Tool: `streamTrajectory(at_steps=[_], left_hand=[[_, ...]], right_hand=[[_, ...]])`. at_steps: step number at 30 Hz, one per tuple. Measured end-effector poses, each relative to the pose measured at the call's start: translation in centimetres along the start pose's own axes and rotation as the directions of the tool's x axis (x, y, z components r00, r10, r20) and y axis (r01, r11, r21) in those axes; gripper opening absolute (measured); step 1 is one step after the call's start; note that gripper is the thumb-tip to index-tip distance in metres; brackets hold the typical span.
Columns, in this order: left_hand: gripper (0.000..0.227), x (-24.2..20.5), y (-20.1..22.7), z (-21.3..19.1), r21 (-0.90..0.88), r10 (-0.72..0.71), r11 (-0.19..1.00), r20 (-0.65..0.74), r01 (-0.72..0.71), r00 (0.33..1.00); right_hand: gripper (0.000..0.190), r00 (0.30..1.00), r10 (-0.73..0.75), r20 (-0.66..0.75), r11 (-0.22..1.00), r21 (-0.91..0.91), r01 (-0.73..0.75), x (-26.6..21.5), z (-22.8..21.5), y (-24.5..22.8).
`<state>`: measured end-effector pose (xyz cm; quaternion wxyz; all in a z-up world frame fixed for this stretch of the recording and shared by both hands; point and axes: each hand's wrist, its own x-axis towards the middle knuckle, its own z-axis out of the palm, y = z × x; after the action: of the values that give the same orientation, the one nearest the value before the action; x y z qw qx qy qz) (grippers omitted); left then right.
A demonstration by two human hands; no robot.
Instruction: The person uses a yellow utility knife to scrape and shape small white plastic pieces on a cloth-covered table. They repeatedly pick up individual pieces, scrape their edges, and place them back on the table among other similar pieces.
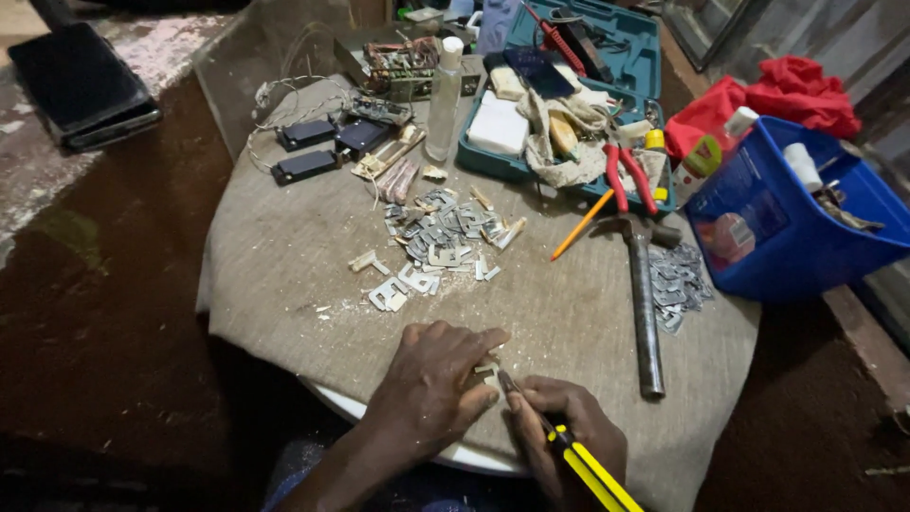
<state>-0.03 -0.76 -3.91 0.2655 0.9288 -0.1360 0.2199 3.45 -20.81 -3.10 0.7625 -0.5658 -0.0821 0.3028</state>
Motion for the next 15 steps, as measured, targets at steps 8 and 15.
streamTrajectory(at_steps=[8,15], left_hand=[[0.053,1.1,1.1,-1.6,-0.207,-0.218,0.949,0.110,0.236,0.970],[0.020,0.4,1.0,-3.6,-0.527,-0.192,0.838,-0.041,0.142,0.981]], right_hand=[[0.028,0.623,-0.771,-0.128,0.437,-0.819,0.373,-1.4,1.2,0.8],[0.034,0.806,-0.483,-0.342,0.873,-0.256,0.415,-0.4,1.0,2.0]])
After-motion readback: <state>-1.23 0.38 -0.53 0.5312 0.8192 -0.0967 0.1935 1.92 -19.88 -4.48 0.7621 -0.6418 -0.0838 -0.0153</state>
